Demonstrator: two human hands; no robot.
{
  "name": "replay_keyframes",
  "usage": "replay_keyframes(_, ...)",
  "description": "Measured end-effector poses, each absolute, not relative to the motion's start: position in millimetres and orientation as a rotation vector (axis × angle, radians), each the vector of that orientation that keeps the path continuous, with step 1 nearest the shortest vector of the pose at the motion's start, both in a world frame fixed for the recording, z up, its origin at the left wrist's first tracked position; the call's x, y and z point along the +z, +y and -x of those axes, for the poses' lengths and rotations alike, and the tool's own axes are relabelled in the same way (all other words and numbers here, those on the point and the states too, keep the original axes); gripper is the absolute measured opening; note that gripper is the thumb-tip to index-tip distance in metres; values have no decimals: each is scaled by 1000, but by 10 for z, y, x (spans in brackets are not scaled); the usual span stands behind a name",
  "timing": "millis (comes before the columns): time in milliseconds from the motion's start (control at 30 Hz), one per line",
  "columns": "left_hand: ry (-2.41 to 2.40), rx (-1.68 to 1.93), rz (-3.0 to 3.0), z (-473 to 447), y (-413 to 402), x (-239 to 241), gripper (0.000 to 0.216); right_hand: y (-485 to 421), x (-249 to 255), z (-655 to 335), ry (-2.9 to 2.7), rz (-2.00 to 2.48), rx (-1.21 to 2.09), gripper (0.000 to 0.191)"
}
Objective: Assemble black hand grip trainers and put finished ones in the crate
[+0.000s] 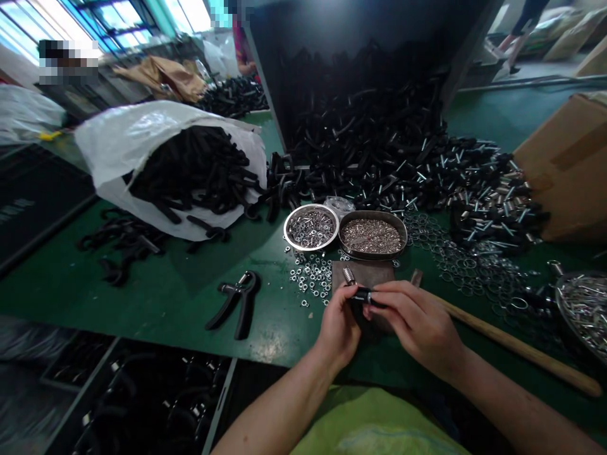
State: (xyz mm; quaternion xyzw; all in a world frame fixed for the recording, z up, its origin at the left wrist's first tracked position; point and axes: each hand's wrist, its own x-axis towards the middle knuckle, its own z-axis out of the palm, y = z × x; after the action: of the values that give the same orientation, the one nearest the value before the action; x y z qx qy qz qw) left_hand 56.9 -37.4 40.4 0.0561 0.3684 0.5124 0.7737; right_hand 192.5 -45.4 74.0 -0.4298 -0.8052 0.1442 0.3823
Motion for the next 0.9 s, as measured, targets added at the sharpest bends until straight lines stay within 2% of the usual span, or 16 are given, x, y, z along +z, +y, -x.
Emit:
replay_keyframes(67, 813, 1167, -165, -585, -389, 413, 14, -425, 697, -1892, -1998, 1226, 420, 10)
replay_keyframes(100, 823, 1196, -198, -591, -393, 417, 13, -407, 685, -1882, -1976, 1316, 458, 13)
replay_keyframes(200, 828, 1223, -265, -599, -388, 422, 12, -360, 675, -1876, -1978, 1551, 645, 37)
replay_keyframes(233, 826, 1218, -256, -597, -382, 421, 12, -351, 673, -1877, -1996, 1558, 687, 40)
replay_keyframes(367, 843, 1288, -192, -564, -352, 394, 12, -360, 623, -1871, -2013, 1269, 557, 24)
replay_keyframes(433, 857, 1310, -277, -535, -350, 367, 11, -368, 586, -1856, -1952, 1247, 609, 25)
replay_keyframes(567, 917, 1278, -457, -479, -359, 322, 10, -353, 566, -1815, -1845, 1430, 967, 28)
replay_keyframes(700, 953, 1298, -444, -448, -358, 310, 9, -327, 575, -1780, -1942, 1302, 818, 25)
replay_keyframes(800, 951, 1258, -486, -424, -341, 316, 11, -322, 563, -1790, -1851, 1423, 1033, 29)
replay_keyframes(900, 1001, 1270, -551, -381, -312, 336, 13, -327, 553, -1787, -1808, 1366, 1009, 28)
